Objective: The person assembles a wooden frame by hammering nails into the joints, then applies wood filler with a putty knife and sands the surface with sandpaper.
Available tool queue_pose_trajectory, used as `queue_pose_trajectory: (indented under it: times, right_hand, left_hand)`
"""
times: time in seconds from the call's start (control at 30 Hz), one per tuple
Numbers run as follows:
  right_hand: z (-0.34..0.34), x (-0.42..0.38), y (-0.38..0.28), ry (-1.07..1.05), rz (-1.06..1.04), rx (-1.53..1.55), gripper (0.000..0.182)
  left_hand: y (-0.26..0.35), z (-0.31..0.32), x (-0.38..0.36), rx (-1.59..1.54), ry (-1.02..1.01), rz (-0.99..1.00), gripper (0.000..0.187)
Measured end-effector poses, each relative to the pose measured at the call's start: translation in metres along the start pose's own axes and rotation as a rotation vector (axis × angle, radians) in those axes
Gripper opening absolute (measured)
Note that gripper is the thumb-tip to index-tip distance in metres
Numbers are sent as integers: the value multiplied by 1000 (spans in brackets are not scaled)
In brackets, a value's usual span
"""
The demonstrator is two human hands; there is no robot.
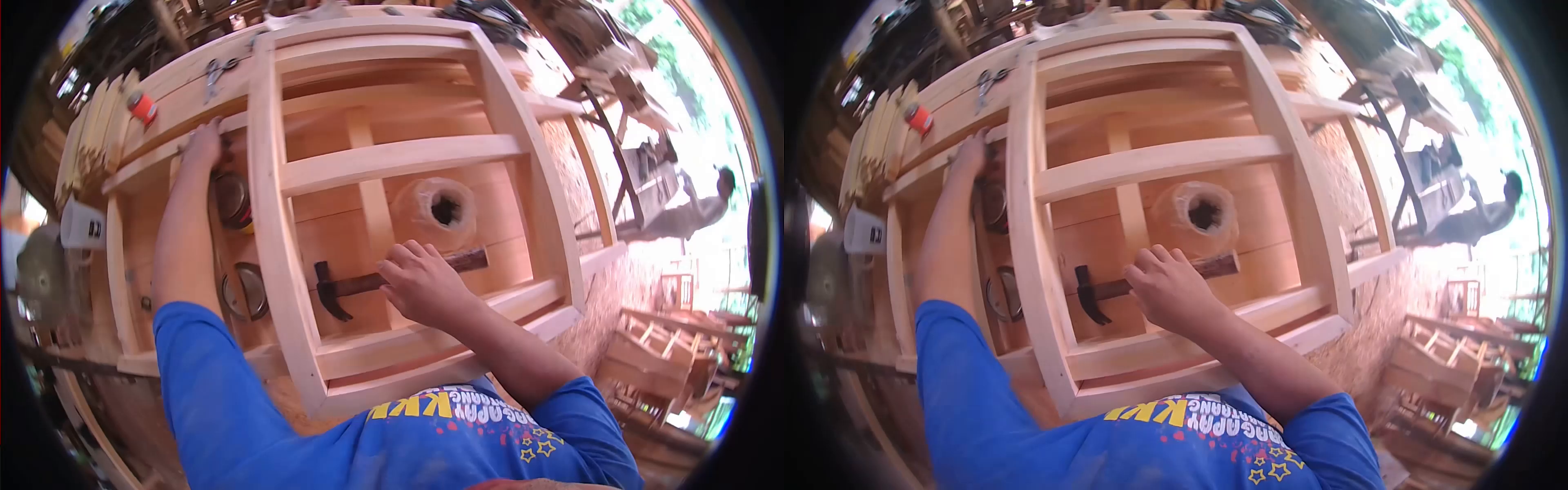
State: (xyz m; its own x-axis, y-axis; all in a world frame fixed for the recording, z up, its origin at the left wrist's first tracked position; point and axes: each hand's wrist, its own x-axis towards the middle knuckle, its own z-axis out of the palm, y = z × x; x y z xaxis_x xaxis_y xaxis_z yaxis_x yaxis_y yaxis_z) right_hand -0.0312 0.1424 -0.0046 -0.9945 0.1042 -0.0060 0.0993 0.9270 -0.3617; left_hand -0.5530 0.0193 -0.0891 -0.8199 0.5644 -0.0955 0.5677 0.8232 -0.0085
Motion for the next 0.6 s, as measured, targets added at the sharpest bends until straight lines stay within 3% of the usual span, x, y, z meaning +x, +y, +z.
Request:
queue_pose_trajectory:
  times: [0.13,0.23,0.33,0.43,0.5,0.57,0.6]
  right_hand:
    - [-13,-16,8,90,46,76,20]
    - [-18,-26,11,211,61,175,19]
    - [-26,-34,14,335,93,342,21]
    - [-41,-40,18,371,202,654,29]
    - [-51,-41,16,331,386,970,36]
    - [-57,-37,12,398,290,1125,47]
    - [-62,-38,6,447,250,1145,49]
  left_hand:
    - [13,-34,-31,-14,34,-61,91]
    - [4,-47,-34,-147,189,-7,91]
    - [-1,-74,-50,-310,501,64,94]
    - [38,-128,-100,-330,741,324,99]
    - [101,-160,-155,-407,741,551,106]
    - [149,-163,-207,-347,661,716,113]
    - [170,-163,-238,-259,611,809,107]
